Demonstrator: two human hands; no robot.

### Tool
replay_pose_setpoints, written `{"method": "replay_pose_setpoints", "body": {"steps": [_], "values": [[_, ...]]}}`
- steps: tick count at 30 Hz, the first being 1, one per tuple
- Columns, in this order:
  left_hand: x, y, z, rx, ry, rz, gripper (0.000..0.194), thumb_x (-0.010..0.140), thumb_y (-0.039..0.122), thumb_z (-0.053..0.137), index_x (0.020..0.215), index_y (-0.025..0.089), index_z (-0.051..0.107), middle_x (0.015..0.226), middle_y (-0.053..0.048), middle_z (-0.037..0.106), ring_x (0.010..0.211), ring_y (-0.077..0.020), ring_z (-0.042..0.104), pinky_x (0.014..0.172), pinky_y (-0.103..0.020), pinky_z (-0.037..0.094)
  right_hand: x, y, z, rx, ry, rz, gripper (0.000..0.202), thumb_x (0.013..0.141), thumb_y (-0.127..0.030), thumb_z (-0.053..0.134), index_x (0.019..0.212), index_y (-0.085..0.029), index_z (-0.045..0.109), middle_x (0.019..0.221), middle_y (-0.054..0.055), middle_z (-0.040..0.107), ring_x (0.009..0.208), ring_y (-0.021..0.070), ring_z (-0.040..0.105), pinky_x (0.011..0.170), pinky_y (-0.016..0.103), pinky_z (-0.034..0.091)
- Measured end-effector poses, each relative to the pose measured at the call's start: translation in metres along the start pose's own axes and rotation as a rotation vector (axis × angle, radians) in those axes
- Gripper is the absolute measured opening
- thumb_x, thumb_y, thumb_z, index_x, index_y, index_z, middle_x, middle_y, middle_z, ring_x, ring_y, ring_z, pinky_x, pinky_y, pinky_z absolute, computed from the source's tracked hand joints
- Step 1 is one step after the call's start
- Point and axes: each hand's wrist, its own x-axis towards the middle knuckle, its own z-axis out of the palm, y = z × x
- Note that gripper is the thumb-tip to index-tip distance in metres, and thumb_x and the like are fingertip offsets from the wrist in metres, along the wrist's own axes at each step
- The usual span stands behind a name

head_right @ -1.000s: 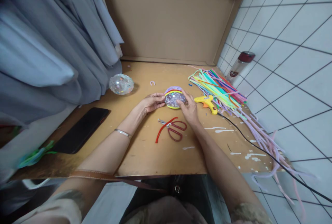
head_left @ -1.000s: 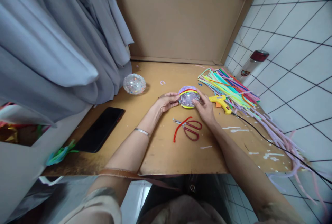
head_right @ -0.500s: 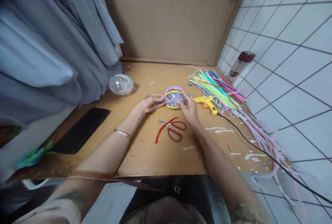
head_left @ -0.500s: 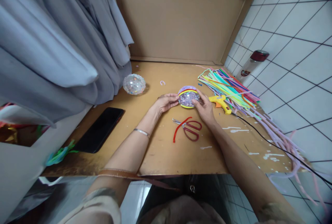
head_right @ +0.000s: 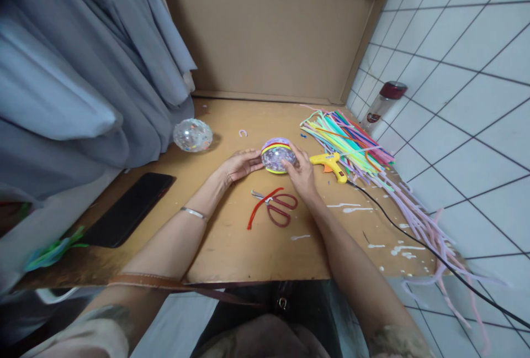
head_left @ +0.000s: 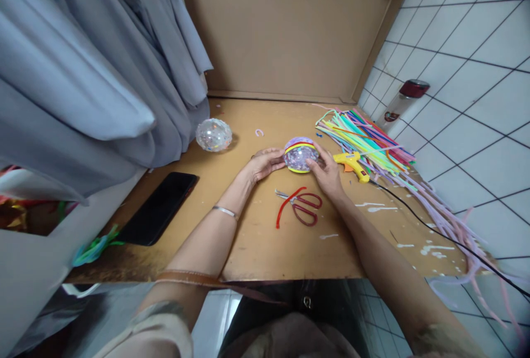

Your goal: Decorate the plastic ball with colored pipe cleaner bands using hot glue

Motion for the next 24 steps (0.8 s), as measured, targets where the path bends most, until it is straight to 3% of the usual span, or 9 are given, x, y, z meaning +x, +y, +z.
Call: {"method": "replay_pose_setpoints", "body": {"steps": [15, 20, 24], "values": [[0.003, -0.002, -0.004, 0.031, 0.007, 0.026, 0.032, 0.056, 0.005, 0.091, 0.075, 0.012, 0.066, 0.07, 0.0, 0.071, 0.069, -0.0102, 0.069, 0.079, -0.026, 0.055, -0.001, 0.002, 0.003, 0.013, -0.013, -0.008, 0.056, 0.087, -0.047, 0.064, 0.138, -0.026, 0.059, 0.142, 0.012, 0.06, 0.134, 0.0289, 0.054, 0.116, 0.053, 0.042], [0.003, -0.004, -0.002, 0.094, 0.09, 0.173, 0.035, 0.052, 0.008, 0.092, 0.072, 0.013, 0.064, 0.066, 0.002, 0.068, 0.062, -0.0073, 0.062, 0.069, -0.022, 0.05, -0.004, 0.004, 0.009, 0.137, 0.052, 0.085, 0.073, 0.083, -0.05, 0.069, 0.145, -0.022, 0.042, 0.148, 0.019, 0.051, 0.134, 0.0294, 0.055, 0.111, 0.05, 0.048], [0.004, -0.006, -0.001, 0.13, 0.095, 0.22, 0.037, 0.05, 0.016, 0.094, 0.073, 0.013, 0.065, 0.067, 0.003, 0.068, 0.064, -0.0073, 0.063, 0.069, -0.022, 0.05, -0.005, 0.011, 0.011, 0.187, 0.047, 0.1, 0.063, 0.081, -0.053, 0.071, 0.132, -0.024, 0.045, 0.139, 0.015, 0.058, 0.122, 0.0256, 0.063, 0.106, 0.046, 0.053]]}}
